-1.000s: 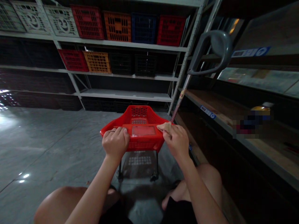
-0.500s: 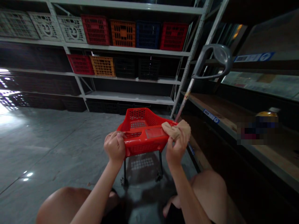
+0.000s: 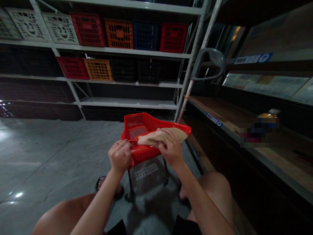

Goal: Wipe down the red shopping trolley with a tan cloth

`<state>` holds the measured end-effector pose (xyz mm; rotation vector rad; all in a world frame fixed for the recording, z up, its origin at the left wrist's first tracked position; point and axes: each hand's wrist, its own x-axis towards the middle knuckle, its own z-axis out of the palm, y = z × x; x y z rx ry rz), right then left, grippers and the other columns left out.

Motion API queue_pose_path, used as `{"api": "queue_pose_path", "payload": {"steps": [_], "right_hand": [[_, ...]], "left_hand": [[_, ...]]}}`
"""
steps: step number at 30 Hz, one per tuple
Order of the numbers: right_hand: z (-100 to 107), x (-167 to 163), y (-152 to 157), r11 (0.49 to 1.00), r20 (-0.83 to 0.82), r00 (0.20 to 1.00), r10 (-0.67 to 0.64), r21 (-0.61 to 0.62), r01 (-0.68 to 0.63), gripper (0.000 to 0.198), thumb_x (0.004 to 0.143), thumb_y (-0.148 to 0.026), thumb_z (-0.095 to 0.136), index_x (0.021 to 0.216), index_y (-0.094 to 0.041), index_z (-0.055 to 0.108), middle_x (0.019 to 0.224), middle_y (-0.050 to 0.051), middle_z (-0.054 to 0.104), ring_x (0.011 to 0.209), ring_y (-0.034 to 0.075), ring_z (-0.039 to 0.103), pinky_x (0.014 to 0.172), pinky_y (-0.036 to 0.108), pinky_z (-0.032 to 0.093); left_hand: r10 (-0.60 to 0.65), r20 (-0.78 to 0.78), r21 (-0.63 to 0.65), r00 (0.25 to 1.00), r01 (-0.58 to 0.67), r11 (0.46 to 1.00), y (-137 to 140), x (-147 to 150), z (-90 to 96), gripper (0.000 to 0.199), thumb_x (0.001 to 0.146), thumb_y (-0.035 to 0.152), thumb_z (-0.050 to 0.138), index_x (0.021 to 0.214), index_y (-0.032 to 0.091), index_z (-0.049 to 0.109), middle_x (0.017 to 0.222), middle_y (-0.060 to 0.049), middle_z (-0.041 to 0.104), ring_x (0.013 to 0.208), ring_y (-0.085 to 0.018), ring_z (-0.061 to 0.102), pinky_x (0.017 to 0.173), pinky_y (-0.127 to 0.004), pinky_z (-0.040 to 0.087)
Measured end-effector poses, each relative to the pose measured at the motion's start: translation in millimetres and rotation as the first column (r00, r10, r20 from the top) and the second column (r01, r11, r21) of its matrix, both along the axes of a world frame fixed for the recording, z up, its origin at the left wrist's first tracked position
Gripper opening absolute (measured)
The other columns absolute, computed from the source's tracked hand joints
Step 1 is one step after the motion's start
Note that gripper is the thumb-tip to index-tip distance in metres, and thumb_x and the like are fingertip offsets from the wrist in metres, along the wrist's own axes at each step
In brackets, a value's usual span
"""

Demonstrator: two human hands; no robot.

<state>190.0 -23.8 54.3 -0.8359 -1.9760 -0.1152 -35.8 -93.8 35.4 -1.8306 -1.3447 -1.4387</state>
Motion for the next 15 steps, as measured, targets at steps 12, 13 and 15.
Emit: {"api": "queue_pose_path", "payload": {"steps": [12,13,15], "right_hand": [[-9.6,95.0,141.7,0.943,-0.525,0.850,0.043,-0.260,-0.208,0.042,0.093,-0.046,0.042,0.106,-0.020,0.073,0.118,0.009,0.074,0.113,0.023,0.065,0.108,0.042,0.046],[-17.0,89.2,138.8,0.949,-0.589,0.808,0.004,-0.253,-0.190,0.044,0.092,-0.048,0.042,0.108,-0.020,0.072,0.122,0.009,0.072,0.117,0.024,0.063,0.110,0.044,0.044],[-31.9,71.2,118.7,0.963,-0.644,0.762,-0.065,-0.241,-0.121,0.048,0.092,-0.051,0.042,0.118,-0.018,0.067,0.131,0.011,0.066,0.128,0.025,0.056,0.116,0.048,0.038]], "left_hand": [[0.046,0.086,-0.001,0.995,-0.046,0.999,30.3,55.8,-3.4,0.042,0.102,0.023,0.033,0.071,0.021,0.063,0.069,-0.006,0.064,0.069,-0.020,0.056,0.073,-0.036,0.042],[0.061,0.123,-0.004,0.991,-0.061,0.998,31.1,63.8,-3.7,0.043,0.102,0.023,0.032,0.073,0.021,0.063,0.071,-0.006,0.064,0.072,-0.021,0.056,0.075,-0.036,0.042],[0.087,0.199,0.003,0.976,-0.090,0.996,32.0,78.2,-5.2,0.043,0.103,0.021,0.030,0.076,0.021,0.063,0.073,-0.006,0.063,0.075,-0.021,0.056,0.078,-0.037,0.042]]}}
